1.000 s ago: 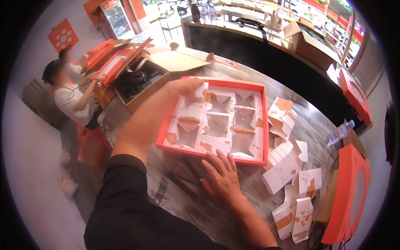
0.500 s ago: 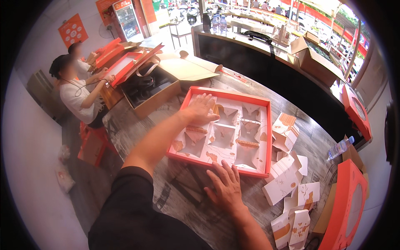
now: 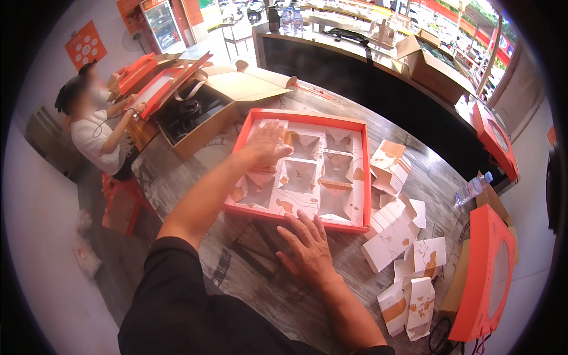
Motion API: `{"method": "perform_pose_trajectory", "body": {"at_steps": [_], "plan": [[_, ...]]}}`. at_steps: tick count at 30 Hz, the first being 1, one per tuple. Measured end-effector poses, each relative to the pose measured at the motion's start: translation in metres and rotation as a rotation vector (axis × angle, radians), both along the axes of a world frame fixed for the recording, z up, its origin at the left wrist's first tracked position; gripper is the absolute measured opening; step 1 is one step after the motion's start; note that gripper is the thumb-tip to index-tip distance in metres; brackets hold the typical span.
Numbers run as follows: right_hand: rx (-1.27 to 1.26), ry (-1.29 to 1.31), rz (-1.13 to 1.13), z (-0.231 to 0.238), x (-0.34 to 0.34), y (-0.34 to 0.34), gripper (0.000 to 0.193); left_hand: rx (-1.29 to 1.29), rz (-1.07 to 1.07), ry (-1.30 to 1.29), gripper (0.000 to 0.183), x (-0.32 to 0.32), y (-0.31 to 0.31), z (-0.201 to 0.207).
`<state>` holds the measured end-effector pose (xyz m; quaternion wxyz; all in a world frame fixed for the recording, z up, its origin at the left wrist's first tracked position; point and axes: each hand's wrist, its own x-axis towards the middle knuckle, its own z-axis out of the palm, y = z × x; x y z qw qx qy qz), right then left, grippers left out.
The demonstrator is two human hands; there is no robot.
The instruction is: The person assembles small white cardboard boxes by hand and places them into a larger red display box. The person folds each small box and positions it into one of the nine pre-cut slots in the red box until it is filled.
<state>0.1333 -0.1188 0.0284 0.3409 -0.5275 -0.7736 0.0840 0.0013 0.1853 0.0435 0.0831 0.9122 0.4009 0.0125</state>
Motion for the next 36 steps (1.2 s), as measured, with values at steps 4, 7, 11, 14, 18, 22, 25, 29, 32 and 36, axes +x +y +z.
{"method": "perform_pose_trajectory", "body": {"at_steps": [4, 7, 11, 14, 18, 22, 25, 29, 32, 36], "plan": [[0.134, 0.082, 0.015, -0.006, 0.009, -0.003, 0.045, 0.154, -0.131, -0.190, 0.086, -0.010, -0.026, -0.009], [0.275, 0.216, 0.109, -0.018, 0.000, 0.002, 0.026, 0.157, -0.259, -0.276, 0.081, -0.023, -0.090, 0.012], [0.107, 0.250, 0.334, -0.033, -0.014, -0.003, 0.013, 0.102, -0.432, -0.244, 0.079, -0.019, -0.159, 0.013], [0.045, 0.306, 0.366, -0.038, -0.016, -0.008, 0.011, 0.198, -0.439, -0.148, 0.076, -0.010, -0.171, 0.009], [0.022, 0.304, 0.320, -0.041, -0.011, -0.012, 0.010, 0.250, -0.472, -0.118, 0.068, -0.005, -0.166, 0.011], [0.002, 0.281, 0.307, -0.040, -0.002, -0.010, 0.010, 0.316, -0.489, -0.114, 0.060, -0.015, -0.146, 0.000], [-0.016, 0.316, 0.304, -0.046, -0.006, -0.012, 0.011, 0.297, -0.543, -0.151, 0.056, -0.019, -0.141, 0.002], [-0.009, 0.286, 0.293, -0.051, -0.008, -0.011, 0.012, 0.211, -0.605, -0.325, 0.065, -0.003, -0.158, 0.018], [-0.096, 0.271, 0.301, -0.045, -0.005, -0.016, 0.015, 0.128, -0.757, -0.328, 0.066, 0.041, -0.193, 0.043], [-0.057, 0.465, 0.261, -0.087, -0.027, -0.010, 0.021, -0.050, -0.944, -0.203, 0.081, 0.111, -0.248, 0.049]]}}
